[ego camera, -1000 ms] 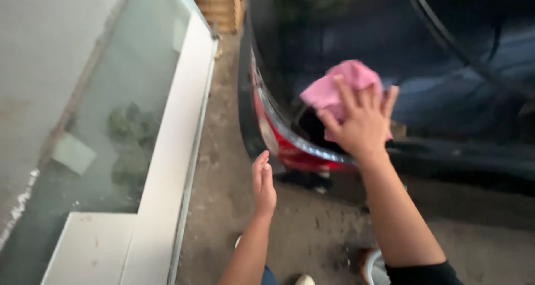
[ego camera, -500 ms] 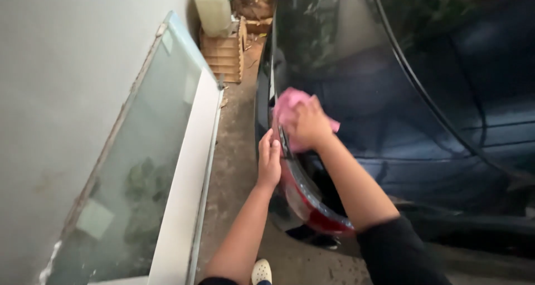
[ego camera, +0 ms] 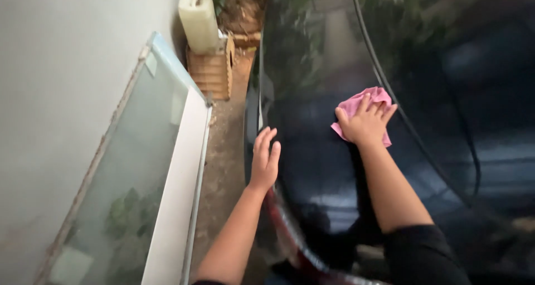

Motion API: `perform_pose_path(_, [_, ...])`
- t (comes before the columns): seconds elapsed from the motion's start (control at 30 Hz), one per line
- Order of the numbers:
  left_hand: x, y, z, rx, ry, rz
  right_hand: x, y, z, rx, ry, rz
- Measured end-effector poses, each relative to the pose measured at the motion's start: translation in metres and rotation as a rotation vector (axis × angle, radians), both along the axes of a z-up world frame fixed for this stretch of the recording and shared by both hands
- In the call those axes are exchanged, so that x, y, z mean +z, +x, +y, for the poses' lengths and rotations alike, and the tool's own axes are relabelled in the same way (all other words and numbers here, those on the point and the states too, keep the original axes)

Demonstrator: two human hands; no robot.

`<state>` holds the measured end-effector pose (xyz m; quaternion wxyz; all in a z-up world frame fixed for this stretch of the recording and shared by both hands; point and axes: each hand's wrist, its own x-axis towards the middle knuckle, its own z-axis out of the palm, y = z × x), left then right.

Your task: Clean the rear of the car using water and a cloth.

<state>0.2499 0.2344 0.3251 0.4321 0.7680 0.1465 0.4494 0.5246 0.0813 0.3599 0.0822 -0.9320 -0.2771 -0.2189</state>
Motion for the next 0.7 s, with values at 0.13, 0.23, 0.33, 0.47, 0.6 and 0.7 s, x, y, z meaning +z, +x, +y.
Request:
perform_pose_path(0.13, [0.017,0.028,0.012,-0.021,0.028,0.058,0.030,0.050,0.060,-0.026,-0.035,0.132])
perform_pose_path(0.23, [0.028,0.045,0.019,-0.021,0.031,0.073,0.050,0.062,0.108,0.056,-0.113,0.217])
perform_pose_path(0.33, [0.021,0.057,0.028,0.008,0.036,0.047,0.062,0.036,0.136,0.255,-0.184,0.238])
perform_pose_path(0.47, [0.006,0.069,0.048,0.127,0.061,-0.010,0.005,-0.008,0.161,0.740,-0.101,0.149])
perform_pose_path(0.6, [0.011,0.072,0.060,0.058,0.035,-0.010,0.001,-0.076,0.097,1.059,-0.112,0.001])
perform_pose_path(0.7, [0.029,0.076,0.061,-0.033,0.042,0.055,0.027,-0.077,0.041,1.130,-0.115,0.003])
